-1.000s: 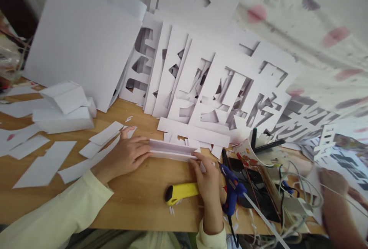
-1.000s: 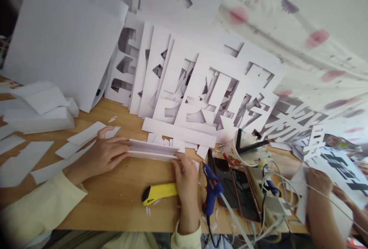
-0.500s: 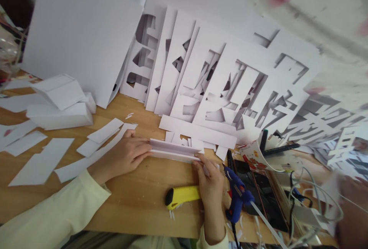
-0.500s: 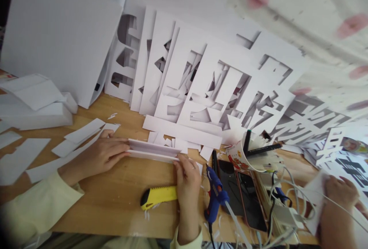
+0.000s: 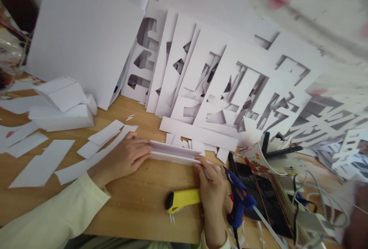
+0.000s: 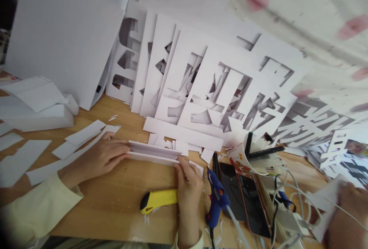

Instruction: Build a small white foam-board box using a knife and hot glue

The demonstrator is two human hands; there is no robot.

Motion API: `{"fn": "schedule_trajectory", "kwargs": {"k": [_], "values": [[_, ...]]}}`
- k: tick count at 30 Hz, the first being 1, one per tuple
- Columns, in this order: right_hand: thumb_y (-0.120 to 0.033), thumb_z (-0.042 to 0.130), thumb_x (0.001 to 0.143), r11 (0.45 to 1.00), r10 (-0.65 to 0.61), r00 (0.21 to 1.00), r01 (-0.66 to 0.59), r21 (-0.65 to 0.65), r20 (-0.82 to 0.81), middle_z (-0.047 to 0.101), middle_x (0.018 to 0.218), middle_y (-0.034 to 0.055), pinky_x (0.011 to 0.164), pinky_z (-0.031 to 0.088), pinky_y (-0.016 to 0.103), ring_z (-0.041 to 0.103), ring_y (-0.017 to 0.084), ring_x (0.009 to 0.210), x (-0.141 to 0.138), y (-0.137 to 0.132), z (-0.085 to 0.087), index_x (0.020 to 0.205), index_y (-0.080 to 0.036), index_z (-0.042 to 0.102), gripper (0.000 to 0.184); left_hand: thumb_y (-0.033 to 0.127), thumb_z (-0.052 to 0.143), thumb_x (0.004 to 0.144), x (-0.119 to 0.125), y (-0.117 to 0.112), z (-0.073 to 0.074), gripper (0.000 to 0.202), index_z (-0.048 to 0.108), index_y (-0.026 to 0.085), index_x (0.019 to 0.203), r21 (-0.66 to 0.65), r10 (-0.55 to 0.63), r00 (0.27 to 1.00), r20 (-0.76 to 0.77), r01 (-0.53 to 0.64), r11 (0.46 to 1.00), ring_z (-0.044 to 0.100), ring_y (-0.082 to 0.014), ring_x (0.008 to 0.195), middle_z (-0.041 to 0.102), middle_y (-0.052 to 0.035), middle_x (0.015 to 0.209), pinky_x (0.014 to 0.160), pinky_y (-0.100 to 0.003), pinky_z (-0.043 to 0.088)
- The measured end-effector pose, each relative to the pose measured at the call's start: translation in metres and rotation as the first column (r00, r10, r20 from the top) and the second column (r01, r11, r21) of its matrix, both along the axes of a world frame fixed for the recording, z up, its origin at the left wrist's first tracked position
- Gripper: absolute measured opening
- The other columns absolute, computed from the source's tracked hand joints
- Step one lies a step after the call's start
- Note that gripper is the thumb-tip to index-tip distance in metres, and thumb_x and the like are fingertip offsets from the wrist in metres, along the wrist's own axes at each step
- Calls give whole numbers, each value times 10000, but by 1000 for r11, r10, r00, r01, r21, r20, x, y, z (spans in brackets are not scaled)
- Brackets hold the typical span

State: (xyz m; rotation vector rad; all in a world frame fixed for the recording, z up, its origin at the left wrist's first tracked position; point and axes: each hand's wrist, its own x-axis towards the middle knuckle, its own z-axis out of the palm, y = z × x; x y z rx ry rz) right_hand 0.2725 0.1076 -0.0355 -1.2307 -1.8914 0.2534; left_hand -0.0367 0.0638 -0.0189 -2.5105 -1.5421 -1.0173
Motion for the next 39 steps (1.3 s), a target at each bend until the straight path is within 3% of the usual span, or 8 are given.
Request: {"fn": "schedule_trajectory", "kwargs": {"k": [8, 14, 18, 25, 32, 39], "values": [[-420, 601, 1039, 1000, -19, 1000, 19, -13, 12, 844, 986, 79, 784, 606, 341, 781, 239, 856, -2, 0, 0, 1051, -224, 847, 314, 175, 490, 1027, 1, 2, 1, 241, 687, 216, 895, 62, -10, 1000, -17, 12, 998, 700, -174, 818, 771, -28, 897, 895, -364, 462], [-399, 556, 1043, 999, -31, 999, 31, -24, 24, 839, 1049, 105, 783, 626, 367, 790, 256, 900, 2, -1, -9, 1096, -229, 839, 334, 171, 477, 1036, 3, 3, 2, 253, 673, 203, 879, 108, -39, 999, 6, 38, 993, 708, -177, 819, 774, -40, 886, 825, -350, 488], [-406, 565, 1010, 999, -24, 997, 26, -29, 68, 833, 1099, 64, 790, 646, 416, 794, 281, 951, 8, -2, -13, 1182, -361, 810, 303, 149, 485, 1018, 3, 3, 0, 256, 689, 206, 875, 96, -35, 999, 17, 34, 995, 695, -182, 803, 775, -49, 887, 810, -350, 512], [-411, 573, 966, 997, -38, 993, 31, 65, 114, 827, 918, 58, 650, 613, 428, 787, 287, 814, 4, 1, 5, 1102, -539, 796, 291, 141, 490, 979, 6, 3, -12, 259, 722, 230, 906, 83, -8, 993, 115, -2, 997, 687, -190, 794, 760, -41, 853, 847, -357, 557], [-383, 572, 966, 991, -54, 983, 32, 127, 175, 802, 965, 63, 690, 610, 490, 761, 332, 872, 2, -1, 15, 1206, -501, 768, 332, 127, 514, 943, 11, 1, -11, 236, 716, 231, 878, 115, 10, 987, 158, -29, 993, 706, -194, 792, 756, -41, 810, 826, -356, 572], [-413, 615, 920, 983, -57, 978, 19, 184, 202, 777, 912, 87, 620, 574, 558, 736, 391, 816, 4, 1, 22, 1158, -590, 762, 331, 115, 528, 939, 13, -1, -7, 203, 675, 225, 854, 153, 28, 987, 155, -52, 987, 700, -183, 773, 759, -28, 823, 806, -327, 565]]}}
